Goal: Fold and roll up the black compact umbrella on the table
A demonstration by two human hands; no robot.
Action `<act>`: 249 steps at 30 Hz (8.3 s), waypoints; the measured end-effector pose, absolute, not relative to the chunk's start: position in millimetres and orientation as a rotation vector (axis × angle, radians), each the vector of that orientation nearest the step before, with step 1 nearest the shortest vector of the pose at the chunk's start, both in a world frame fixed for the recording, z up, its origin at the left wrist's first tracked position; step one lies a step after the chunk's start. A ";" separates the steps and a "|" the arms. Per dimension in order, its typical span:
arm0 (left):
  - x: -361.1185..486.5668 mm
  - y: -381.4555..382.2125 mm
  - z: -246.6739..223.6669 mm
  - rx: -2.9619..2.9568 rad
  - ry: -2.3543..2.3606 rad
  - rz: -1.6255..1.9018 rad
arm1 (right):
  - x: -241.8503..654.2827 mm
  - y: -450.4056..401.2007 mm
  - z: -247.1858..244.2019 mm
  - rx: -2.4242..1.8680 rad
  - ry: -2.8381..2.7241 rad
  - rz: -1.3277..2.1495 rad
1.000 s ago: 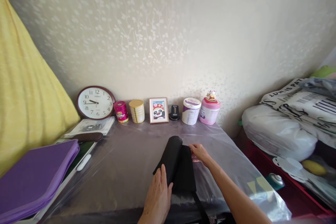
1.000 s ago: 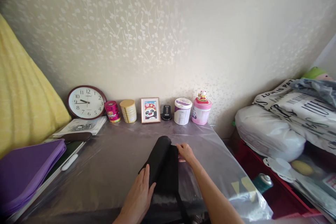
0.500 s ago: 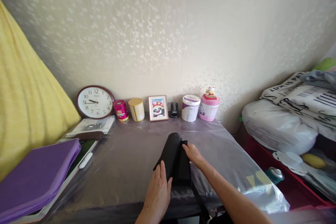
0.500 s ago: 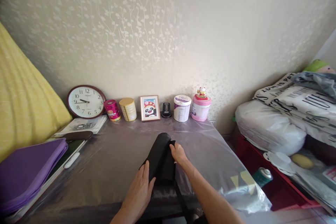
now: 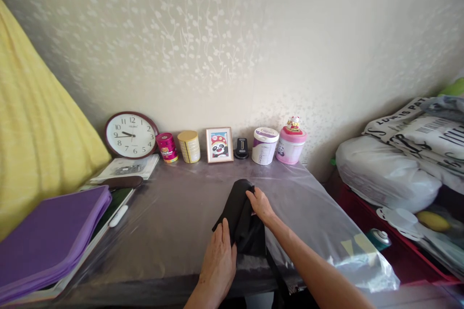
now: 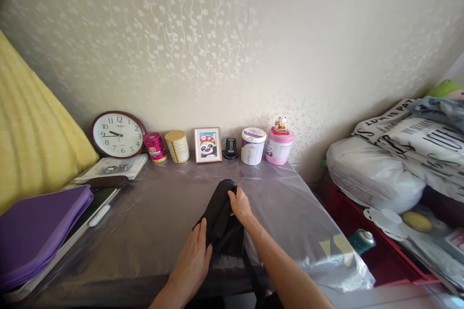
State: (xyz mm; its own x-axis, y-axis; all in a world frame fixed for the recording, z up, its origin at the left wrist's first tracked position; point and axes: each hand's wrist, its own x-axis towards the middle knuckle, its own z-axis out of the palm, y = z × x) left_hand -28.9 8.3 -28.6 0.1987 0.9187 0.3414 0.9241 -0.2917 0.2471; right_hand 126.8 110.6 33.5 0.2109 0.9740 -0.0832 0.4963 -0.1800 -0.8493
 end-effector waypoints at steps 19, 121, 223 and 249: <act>-37.4 11.8 -17.8 -2.487 -1.881 -0.730 | 99.5 119.4 33.3 -1.426 -1.553 1.056; -45.2 20.0 -19.1 -2.622 -1.883 -0.670 | 101.4 124.5 37.5 -1.657 -1.329 1.015; -50.8 17.0 -34.1 -2.498 -1.979 -0.920 | 152.5 109.9 39.2 -1.798 -1.218 1.232; -53.6 14.5 -18.5 -2.590 -1.999 -0.667 | 104.5 114.9 40.3 -1.605 -1.271 1.251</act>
State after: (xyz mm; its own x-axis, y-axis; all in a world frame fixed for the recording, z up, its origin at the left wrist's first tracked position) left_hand -53.6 14.5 -18.5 0.2113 0.9589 0.1893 0.8804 -0.2708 0.3893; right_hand 104.5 114.9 40.3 0.0406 0.9679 -0.2480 0.2630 -0.2499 -0.9319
